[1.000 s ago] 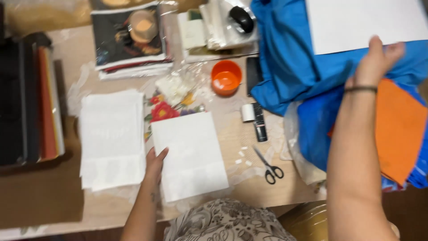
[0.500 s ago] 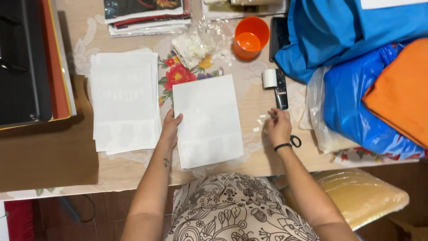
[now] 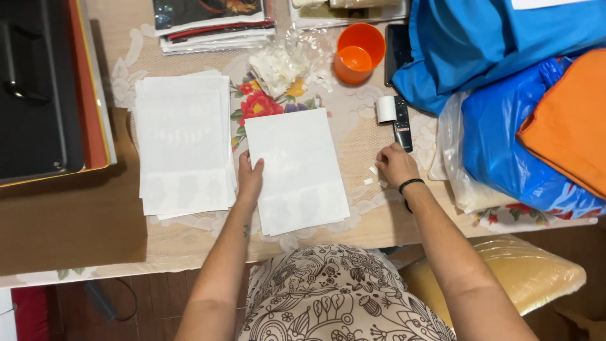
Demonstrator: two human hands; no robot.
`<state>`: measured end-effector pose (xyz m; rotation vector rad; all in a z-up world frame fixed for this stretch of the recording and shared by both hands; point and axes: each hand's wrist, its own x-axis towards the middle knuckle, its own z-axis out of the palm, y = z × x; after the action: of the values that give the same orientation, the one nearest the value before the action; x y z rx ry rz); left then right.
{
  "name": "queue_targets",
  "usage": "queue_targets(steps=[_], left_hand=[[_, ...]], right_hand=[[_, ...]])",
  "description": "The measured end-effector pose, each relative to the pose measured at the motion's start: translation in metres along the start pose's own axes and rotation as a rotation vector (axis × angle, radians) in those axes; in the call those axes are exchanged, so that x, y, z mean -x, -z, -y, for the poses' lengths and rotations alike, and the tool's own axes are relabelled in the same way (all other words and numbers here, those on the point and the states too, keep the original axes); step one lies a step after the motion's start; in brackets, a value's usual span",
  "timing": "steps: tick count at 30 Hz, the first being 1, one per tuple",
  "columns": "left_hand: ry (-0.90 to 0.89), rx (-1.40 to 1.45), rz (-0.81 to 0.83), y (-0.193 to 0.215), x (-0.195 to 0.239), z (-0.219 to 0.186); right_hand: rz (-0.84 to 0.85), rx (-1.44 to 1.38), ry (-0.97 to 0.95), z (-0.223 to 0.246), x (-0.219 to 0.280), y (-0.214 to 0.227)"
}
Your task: The person seals white envelopes by applying small pieces of tape to the top flap and pressing it closed. They handle several envelopes one at a time, folding the flap and smoothing it down on a table with a floral tablecloth.
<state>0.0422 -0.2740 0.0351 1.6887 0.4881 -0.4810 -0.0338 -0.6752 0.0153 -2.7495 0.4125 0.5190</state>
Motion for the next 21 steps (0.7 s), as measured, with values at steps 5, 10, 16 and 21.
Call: queue_targets(steps=[5,10,16,21], left_hand=[[-0.232,-0.737,-0.211,-0.026,0.072,-0.068],[-0.454,-0.791,-0.113,-0.055,0.103,-0.071],[-0.260,0.274,0.449,-0.078,0.124,-0.111],[-0.267,0.345,0.480,-0.067,0.146,-0.140]], right_hand=[[-0.040,-0.226,0.057,0.032,0.026,0.029],[-0.077,-0.942,0.066,0.091,0.058,0.049],[0.000,-1.361,0.121,0.157,0.106,0.110],[-0.040,-1.340,0.229,0.168,0.128,0.136]])
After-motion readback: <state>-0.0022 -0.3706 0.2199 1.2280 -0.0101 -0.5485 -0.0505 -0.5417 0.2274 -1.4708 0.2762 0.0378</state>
